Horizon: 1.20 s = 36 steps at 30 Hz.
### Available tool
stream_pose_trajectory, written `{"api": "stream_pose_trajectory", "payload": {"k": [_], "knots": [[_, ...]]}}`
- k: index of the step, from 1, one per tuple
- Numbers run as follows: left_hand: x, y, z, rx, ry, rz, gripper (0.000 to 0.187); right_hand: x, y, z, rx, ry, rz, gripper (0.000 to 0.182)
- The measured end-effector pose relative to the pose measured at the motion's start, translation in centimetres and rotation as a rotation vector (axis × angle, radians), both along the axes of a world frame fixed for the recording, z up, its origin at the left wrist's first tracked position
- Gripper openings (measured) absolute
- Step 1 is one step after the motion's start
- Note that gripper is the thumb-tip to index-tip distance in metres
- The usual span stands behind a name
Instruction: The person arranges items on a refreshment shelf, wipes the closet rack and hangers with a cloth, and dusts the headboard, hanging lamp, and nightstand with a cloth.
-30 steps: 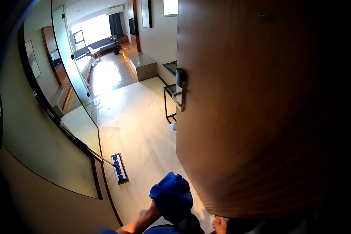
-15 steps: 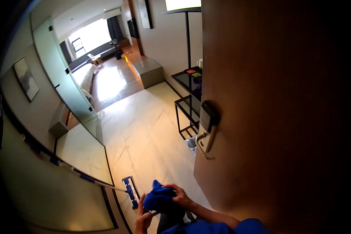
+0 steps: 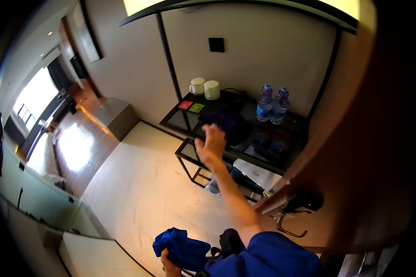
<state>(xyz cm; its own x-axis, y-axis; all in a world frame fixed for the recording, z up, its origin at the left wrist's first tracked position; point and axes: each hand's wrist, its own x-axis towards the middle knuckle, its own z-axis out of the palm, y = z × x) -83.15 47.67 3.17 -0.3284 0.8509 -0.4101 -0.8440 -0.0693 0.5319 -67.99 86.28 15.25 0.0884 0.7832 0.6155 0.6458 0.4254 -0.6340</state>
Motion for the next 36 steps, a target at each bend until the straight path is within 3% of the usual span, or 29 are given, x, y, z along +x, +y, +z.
{"api": "stream_pose_trajectory", "payload": {"k": [2, 4, 5, 7, 10, 12, 14, 16, 20, 22, 24, 26, 27, 29, 31, 33, 34, 35, 36], "knots": [[-2.1, 4.3, 0.9, -0.01, 0.027, -0.081, 0.052, 1.9, 6.5, -0.2, 0.005, -0.104, -0.307, 0.063], [-3.9, 8.1, 0.5, -0.038, 0.069, -0.14, 0.052, 3.4, 11.8, -3.3, -0.15, -0.29, -0.472, 0.068], [-4.5, 10.0, -1.1, -0.072, 0.086, -0.158, 0.054, 4.6, 13.1, -5.1, -0.438, -0.388, -0.333, 0.068], [-6.7, 14.3, -1.0, -0.035, 0.198, -0.241, 0.056, 4.0, 12.1, -7.9, -0.269, -0.622, -0.334, 0.054], [-6.3, 21.7, 5.2, -0.257, 0.189, -0.292, 0.054, 5.1, 7.0, -6.8, -0.208, -0.53, -0.256, 0.038], [-7.3, 26.0, 5.5, -0.216, 0.143, -0.391, 0.053, 6.3, 6.4, -6.1, -0.188, -0.505, -0.406, 0.03], [-8.5, 30.6, 6.6, -0.146, 0.25, -0.573, 0.053, 7.6, 8.1, -4.7, -0.31, -0.364, -0.403, 0.028], [-8.1, 36.1, 7.2, 0.024, 0.206, -0.683, 0.051, 7.6, 9.7, -2.4, -0.078, -0.004, -0.369, 0.027], [-6.3, 45.1, 5.4, 0.089, 0.073, -0.879, 0.043, 5.1, 12.9, 3.8, 0.064, 0.238, -0.348, 0.025], [-4.9, 48.1, 8.3, 0.034, 0.043, -0.991, 0.04, 4.4, 15.3, 5.3, 0.21, 0.107, -0.333, 0.025], [-3.1, 49.9, 6.7, 0.049, -0.008, -1.106, 0.04, 4.1, 18.2, 4.3, 0.245, -0.244, -0.158, 0.027], [-2.7, 51.1, 7.4, 0.072, 0.003, -1.229, 0.039, 4.2, 18.7, -2.4, -0.167, -0.492, -0.091, 0.029], [-2.5, 51.5, 8.9, -0.015, 0.025, -1.23, 0.033, 3.8, 17.6, -2.7, -0.178, -0.443, -0.135, 0.029], [-1.7, 53.8, 9.5, 0.161, 0.087, -1.231, 0.032, 5.2, 15.7, -1.9, -0.093, -0.225, -0.189, 0.028], [-1.9, 56.3, 10.5, 0.28, 0.271, -1.236, 0.03, 7.3, 11.4, 0.3, -0.047, -0.035, -0.449, 0.025], [-0.4, 59.4, 13.6, 0.468, 0.458, -1.099, 0.028, 10.1, 7.6, 1.3, 0.027, 0.221, -0.743, 0.024], [0.2, 61.7, 12.4, 0.616, 0.556, -1.039, 0.038, 11.7, 6.1, 0.9, 0.101, 0.316, -0.846, 0.026], [1.2, 62.5, 14.7, 0.619, 0.821, -0.84, 0.052, 13.0, 4.5, 1.1, 0.072, 0.405, -0.919, 0.029], [2.2, 64.3, 14.3, 0.598, 0.988, -0.78, 0.081, 14.0, 3.3, 1.2, 0.038, 0.295, -1.012, 0.036]]}}
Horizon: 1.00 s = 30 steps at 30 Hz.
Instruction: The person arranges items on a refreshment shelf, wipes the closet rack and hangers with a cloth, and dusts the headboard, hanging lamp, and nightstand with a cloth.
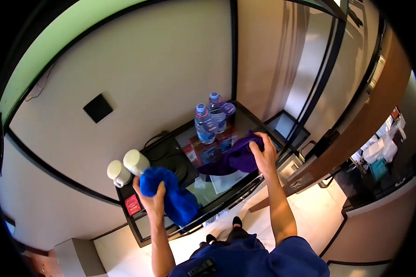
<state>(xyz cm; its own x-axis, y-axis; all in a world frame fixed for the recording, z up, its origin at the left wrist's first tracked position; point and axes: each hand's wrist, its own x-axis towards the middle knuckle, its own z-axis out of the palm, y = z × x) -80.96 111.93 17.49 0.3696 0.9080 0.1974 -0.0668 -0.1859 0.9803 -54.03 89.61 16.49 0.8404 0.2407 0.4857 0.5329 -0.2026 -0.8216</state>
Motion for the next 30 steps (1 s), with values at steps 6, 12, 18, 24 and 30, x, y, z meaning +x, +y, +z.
{"api": "stream_pose_trajectory", "payload": {"k": [6, 12, 18, 24, 30], "knots": [[4.7, 0.1, 2.2, 0.905, 0.666, 0.29, 0.066, 2.3, -1.2, -6.6, -0.54, -0.235, 0.021, 0.042], [10.9, -0.7, 2.5, 0.777, 0.362, -0.075, 0.026, 2.0, -0.9, 0.0, 0.377, 0.304, 0.147, 0.05], [16.1, 1.6, 5.2, 0.673, 0.216, -0.109, 0.017, 1.3, -1.7, -4.2, -0.567, 0.141, -0.114, 0.057], [25.7, 3.3, 5.3, 1.078, 0.374, -0.097, 0.023, 0.3, -1.0, -8.2, -0.681, -0.074, -0.221, 0.046], [29.8, 3.5, 4.3, 1.276, 0.602, -0.021, 0.031, 5.0, -1.7, -8.0, -0.679, -0.011, -0.462, 0.044]]}}
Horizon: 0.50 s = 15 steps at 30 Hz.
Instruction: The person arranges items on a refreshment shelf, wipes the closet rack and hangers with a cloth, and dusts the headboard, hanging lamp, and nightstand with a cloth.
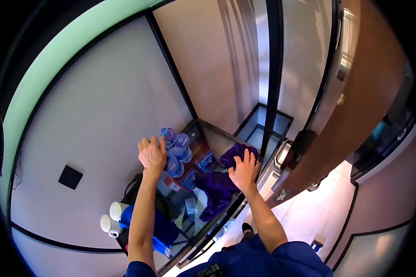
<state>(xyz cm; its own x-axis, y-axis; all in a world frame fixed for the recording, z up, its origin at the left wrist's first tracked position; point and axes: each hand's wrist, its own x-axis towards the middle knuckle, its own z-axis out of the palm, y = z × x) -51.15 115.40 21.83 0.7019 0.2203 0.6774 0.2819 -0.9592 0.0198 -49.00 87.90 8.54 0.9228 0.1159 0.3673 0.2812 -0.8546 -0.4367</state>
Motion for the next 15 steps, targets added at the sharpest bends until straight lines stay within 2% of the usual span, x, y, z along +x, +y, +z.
{"api": "stream_pose_trajectory", "payload": {"k": [4, 6, 8, 10, 12, 14, 15], "knots": [[1.2, -0.7, 0.9, 0.01, 0.027, 0.017, 0.032, 5.6, 2.4, 0.2, -0.045, -0.008, 0.04, 0.046], [1.6, -0.5, 1.2, -0.009, 0.056, -0.016, 0.033, 9.0, 3.9, -0.5, 0.001, 0.013, 0.192, 0.047], [1.9, 0.0, 0.8, 0.028, 0.061, -0.057, 0.034, 10.6, 5.5, 0.5, -0.113, 0.064, 0.23, 0.051], [2.7, 0.3, 1.3, 0.043, 0.112, -0.086, 0.034, 9.8, 6.1, 1.3, -0.144, -0.026, 0.137, 0.07], [2.9, 0.6, 1.9, 0.027, 0.219, -0.087, 0.035, 8.2, 6.1, 1.2, 0.031, 0.198, 0.077, 0.076], [3.3, 0.7, 2.1, 0.046, 0.223, -0.134, 0.037, 8.2, 7.2, -0.3, -0.1, 0.05, 0.007, 0.071], [3.6, 0.7, 2.1, 0.029, 0.227, -0.144, 0.037, 9.4, 7.7, -0.4, -0.071, 0.018, 0.042, 0.068]]}}
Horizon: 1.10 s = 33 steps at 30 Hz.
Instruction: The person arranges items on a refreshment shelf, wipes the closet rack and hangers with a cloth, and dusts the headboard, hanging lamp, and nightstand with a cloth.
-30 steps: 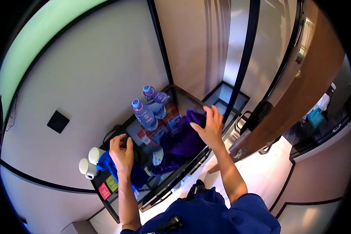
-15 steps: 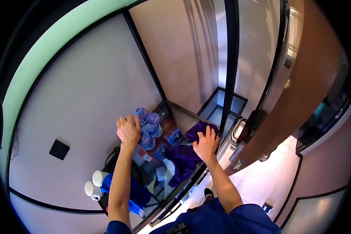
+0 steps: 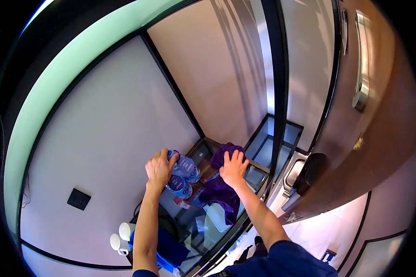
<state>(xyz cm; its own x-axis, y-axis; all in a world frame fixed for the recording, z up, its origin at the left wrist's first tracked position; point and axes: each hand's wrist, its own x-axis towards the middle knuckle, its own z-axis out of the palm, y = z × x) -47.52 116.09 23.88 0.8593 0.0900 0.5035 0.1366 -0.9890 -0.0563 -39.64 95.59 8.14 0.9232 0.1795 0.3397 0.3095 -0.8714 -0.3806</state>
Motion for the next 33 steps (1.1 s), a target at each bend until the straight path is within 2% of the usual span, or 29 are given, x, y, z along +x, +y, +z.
{"api": "stream_pose_trajectory", "payload": {"k": [2, 5, 7, 9, 11, 13, 16, 17, 19, 21, 23, 25, 27, 31, 33], "knots": [[0.0, 0.3, -0.3, -0.015, -0.006, -0.003, 0.036, 2.6, 1.7, -0.2, 0.07, -0.089, 0.111, 0.062], [-0.4, 0.9, 0.0, -0.031, -0.033, 0.037, 0.037, 7.0, 5.8, -0.7, 0.007, -0.073, 0.22, 0.058], [-2.0, 2.0, 1.2, -0.01, -0.055, 0.091, 0.037, 7.6, 8.2, 0.5, -0.028, 0.016, 0.286, 0.057], [-2.2, 2.3, 3.6, 0.002, -0.103, 0.119, 0.037, 6.9, 11.0, 2.0, -0.166, 0.193, 0.316, 0.058], [-4.1, 3.0, 5.6, 0.069, -0.15, 0.121, 0.037, 4.2, 13.8, 1.0, -0.047, 0.154, 0.478, 0.051], [-4.8, 3.1, 8.2, 0.11, -0.176, 0.142, 0.037, -0.6, 16.1, 1.9, -0.132, 0.189, 0.569, 0.051], [-6.3, 3.4, 9.3, 0.074, -0.2, 0.164, 0.039, -8.4, 18.4, 0.5, -0.072, 0.147, 0.826, 0.054], [-6.6, 3.8, 9.4, 0.07, -0.193, 0.174, 0.039, -11.0, 18.8, 0.0, -0.134, 0.134, 0.829, 0.054], [-6.8, 4.2, 9.0, 0.057, -0.171, 0.181, 0.04, -13.6, 16.8, -0.7, 0.052, 0.066, 0.815, 0.053], [-6.9, 4.3, 8.3, 0.043, -0.155, 0.179, 0.039, -13.5, 13.2, -0.7, 0.041, 0.029, 0.765, 0.05], [-6.6, 4.3, 7.4, 0.048, -0.168, 0.166, 0.038, -11.8, 8.5, -0.4, 0.032, 0.029, 0.611, 0.052], [-5.9, 4.6, 6.1, 0.038, -0.165, 0.135, 0.038, -8.8, 3.2, -0.1, 0.044, 0.092, 0.383, 0.053], [-4.8, 3.4, 5.2, 0.035, -0.157, 0.092, 0.037, -6.4, -1.2, 0.5, 0.084, 0.043, 0.137, 0.053], [-2.0, 2.0, 2.2, -0.015, -0.148, 0.0, 0.038, -3.7, -3.4, 0.9, 0.043, -0.102, 0.091, 0.056], [-0.7, 1.2, 0.5, -0.021, -0.178, -0.079, 0.038, -3.9, -2.5, 3.0, 0.2, -0.286, 0.282, 0.058]]}}
